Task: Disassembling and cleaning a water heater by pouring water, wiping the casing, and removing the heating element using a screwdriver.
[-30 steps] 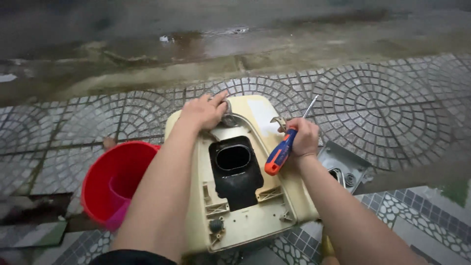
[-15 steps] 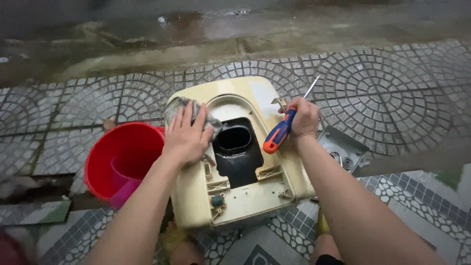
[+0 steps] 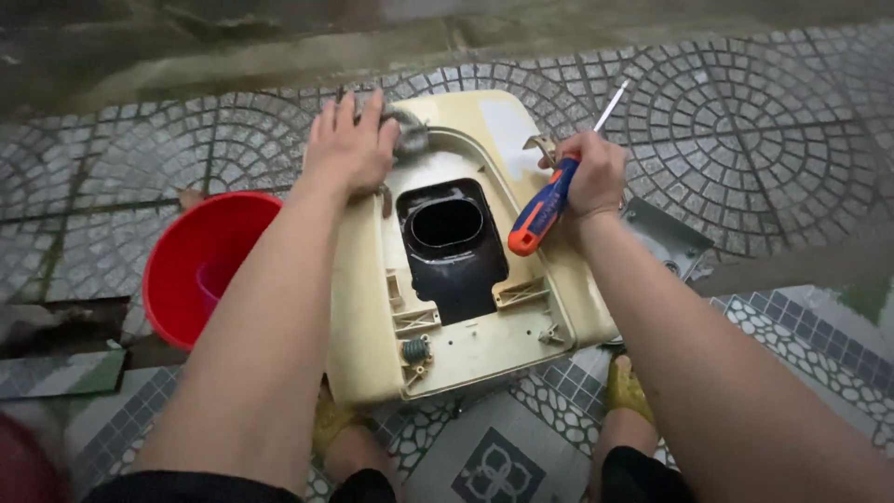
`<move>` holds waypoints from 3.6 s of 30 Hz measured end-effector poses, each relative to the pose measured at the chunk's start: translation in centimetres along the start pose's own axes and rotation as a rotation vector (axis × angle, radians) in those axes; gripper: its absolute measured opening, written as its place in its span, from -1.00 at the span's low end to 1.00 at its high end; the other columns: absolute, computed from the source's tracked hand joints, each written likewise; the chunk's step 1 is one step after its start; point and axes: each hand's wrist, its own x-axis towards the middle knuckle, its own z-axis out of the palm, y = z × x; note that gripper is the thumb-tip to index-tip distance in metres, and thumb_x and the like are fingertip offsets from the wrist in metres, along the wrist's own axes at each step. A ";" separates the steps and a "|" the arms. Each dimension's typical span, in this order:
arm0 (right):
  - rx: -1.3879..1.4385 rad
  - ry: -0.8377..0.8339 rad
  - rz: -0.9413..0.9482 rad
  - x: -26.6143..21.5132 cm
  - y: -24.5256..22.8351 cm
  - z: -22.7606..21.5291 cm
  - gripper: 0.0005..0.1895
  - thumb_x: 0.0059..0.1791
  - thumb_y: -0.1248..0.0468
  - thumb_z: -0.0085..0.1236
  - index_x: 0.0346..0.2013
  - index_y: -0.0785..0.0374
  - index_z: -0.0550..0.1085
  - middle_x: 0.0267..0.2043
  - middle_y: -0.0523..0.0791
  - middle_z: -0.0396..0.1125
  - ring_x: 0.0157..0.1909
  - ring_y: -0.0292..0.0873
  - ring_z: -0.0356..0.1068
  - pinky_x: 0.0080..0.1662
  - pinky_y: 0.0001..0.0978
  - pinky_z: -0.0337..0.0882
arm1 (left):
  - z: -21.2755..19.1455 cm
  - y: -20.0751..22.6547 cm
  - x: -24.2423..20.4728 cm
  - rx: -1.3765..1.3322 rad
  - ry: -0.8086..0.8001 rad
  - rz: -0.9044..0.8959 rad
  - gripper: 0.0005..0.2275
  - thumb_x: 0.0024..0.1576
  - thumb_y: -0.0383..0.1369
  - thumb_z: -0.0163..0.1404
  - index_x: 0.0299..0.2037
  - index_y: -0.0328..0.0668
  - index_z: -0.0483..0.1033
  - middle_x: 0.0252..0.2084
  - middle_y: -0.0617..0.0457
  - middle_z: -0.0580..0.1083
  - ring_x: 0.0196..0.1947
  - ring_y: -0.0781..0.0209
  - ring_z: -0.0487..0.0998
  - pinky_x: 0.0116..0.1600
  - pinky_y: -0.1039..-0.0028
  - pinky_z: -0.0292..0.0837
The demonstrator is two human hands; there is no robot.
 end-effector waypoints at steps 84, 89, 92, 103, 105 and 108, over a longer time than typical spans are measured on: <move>-0.596 -0.010 -0.586 7.3 12.1 -2.0 -0.87 -0.17 0.29 0.06 -0.39 -0.02 0.50 -0.38 -0.24 0.58 -0.12 -0.03 0.38 0.04 -0.24 0.20 | 1.5 -7.9 -12.9 0.339 -0.497 0.692 -0.35 0.37 -0.19 -0.13 0.58 0.17 -0.26 0.60 -0.06 -0.14 0.54 -0.26 -0.27 0.42 -0.06 -0.06; 0.179 0.046 -0.092 9.4 15.3 -1.2 -0.66 -0.06 0.17 -0.17 -0.46 0.19 0.57 -0.39 0.03 0.50 -0.37 -0.01 0.51 -0.29 -0.28 0.43 | 8.9 -12.6 1.4 0.255 0.253 0.704 -0.46 -0.12 -0.33 -0.07 0.17 -0.03 0.30 0.19 -0.20 0.27 0.16 -0.35 0.28 0.35 -0.28 -0.05; -0.104 0.024 -0.182 7.1 13.0 -1.7 -0.62 0.01 0.15 -0.25 -0.44 0.05 0.58 -0.34 -0.08 0.53 -0.25 -0.06 0.48 -0.13 -0.30 0.40 | 7.5 -11.9 9.2 0.531 0.164 0.397 -0.49 0.17 -0.18 -0.29 0.40 0.27 0.22 0.52 0.01 0.12 0.40 -0.07 0.20 0.42 0.05 0.08; 1.108 -0.065 0.471 8.0 5.7 -4.0 -0.58 -0.07 -0.06 -0.06 -0.64 0.16 0.24 -0.56 0.10 0.25 -0.83 -0.15 0.10 -0.74 -0.29 -0.03 | 12.1 8.3 13.9 0.660 0.636 1.021 -0.75 0.13 -0.06 -0.19 -0.22 0.19 0.54 -0.08 0.18 0.54 -0.02 0.04 0.58 0.08 0.13 0.44; 0.985 0.057 0.425 7.8 3.8 -4.0 -0.73 -0.18 0.08 0.05 -0.64 0.13 0.25 -0.54 0.04 0.36 -0.81 -0.14 0.20 -0.73 -0.28 0.20 | 16.4 11.6 10.2 0.381 0.319 1.057 -0.69 -0.01 0.08 -0.02 -0.27 0.15 0.51 -0.27 0.09 0.53 -0.10 0.03 0.57 0.02 0.10 0.42; 0.856 0.060 0.353 9.8 6.0 -3.6 -0.84 -0.22 0.17 0.06 -0.60 0.18 0.37 -0.54 -0.02 0.29 -0.72 -0.19 0.19 -0.62 -0.36 0.18 | 14.4 16.9 -4.7 0.105 -0.183 1.056 -0.85 -0.05 -0.29 -0.04 -0.42 -0.12 0.57 -0.32 -0.16 0.57 -0.36 -0.21 0.52 -0.25 0.01 0.39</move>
